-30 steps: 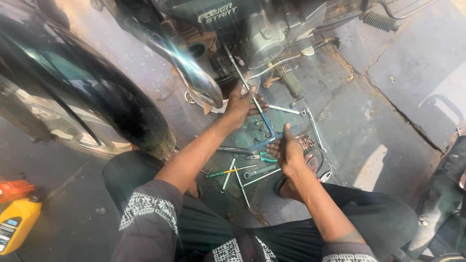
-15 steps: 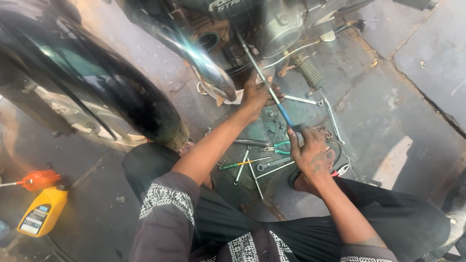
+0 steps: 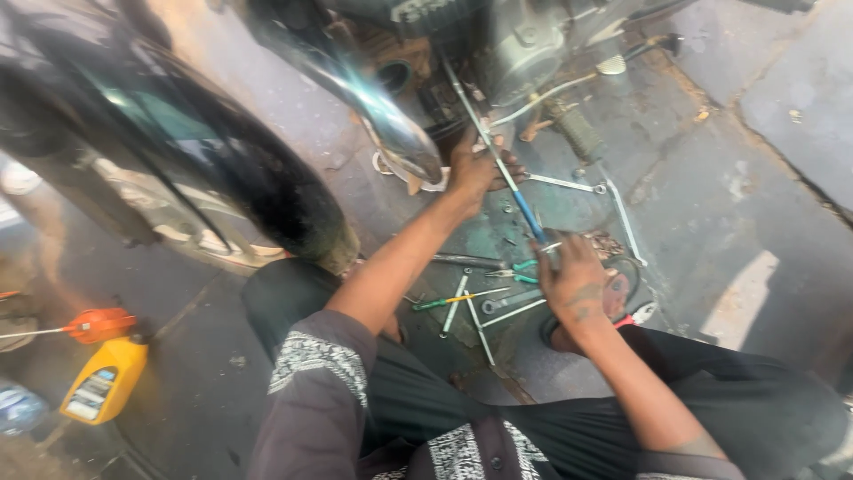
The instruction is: The person manipulates internal engine components on a motorcycle, handling a gear and a gasket by hand and using tools such as a wrench and a screwdriver to assemble or adjust the parts.
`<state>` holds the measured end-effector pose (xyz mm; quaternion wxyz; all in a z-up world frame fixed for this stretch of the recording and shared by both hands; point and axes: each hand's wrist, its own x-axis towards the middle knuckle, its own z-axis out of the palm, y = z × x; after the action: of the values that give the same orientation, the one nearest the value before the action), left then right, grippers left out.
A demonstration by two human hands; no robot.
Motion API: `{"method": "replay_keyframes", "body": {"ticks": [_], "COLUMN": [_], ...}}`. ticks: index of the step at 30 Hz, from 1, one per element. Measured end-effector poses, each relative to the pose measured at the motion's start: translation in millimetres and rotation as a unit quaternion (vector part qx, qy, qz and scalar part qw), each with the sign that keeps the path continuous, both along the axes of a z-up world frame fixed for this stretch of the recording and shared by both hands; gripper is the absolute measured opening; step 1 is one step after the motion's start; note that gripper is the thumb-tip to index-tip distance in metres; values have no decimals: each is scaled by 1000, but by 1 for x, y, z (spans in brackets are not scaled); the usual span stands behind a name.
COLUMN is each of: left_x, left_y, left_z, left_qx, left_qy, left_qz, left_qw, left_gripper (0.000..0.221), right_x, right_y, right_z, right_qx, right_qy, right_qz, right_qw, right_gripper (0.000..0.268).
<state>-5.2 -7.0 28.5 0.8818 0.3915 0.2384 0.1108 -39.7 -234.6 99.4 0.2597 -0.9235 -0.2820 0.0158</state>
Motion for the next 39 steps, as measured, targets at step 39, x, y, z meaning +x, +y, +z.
{"method": "replay_keyframes", "body": {"ticks": [39], "left_x": [9], "left_y": [14], "left_z": [10], "left_qx": [-17], "left_qy": [12], "left_qz": [55], "left_qw": [998], "left_gripper": [65], "right_x": [20], "right_y": [-4], "right_z": [-25], "right_qx": [29], "right_qy": [239], "right_qz": [-34], "right_qw": [970], "right_gripper": [49]}}
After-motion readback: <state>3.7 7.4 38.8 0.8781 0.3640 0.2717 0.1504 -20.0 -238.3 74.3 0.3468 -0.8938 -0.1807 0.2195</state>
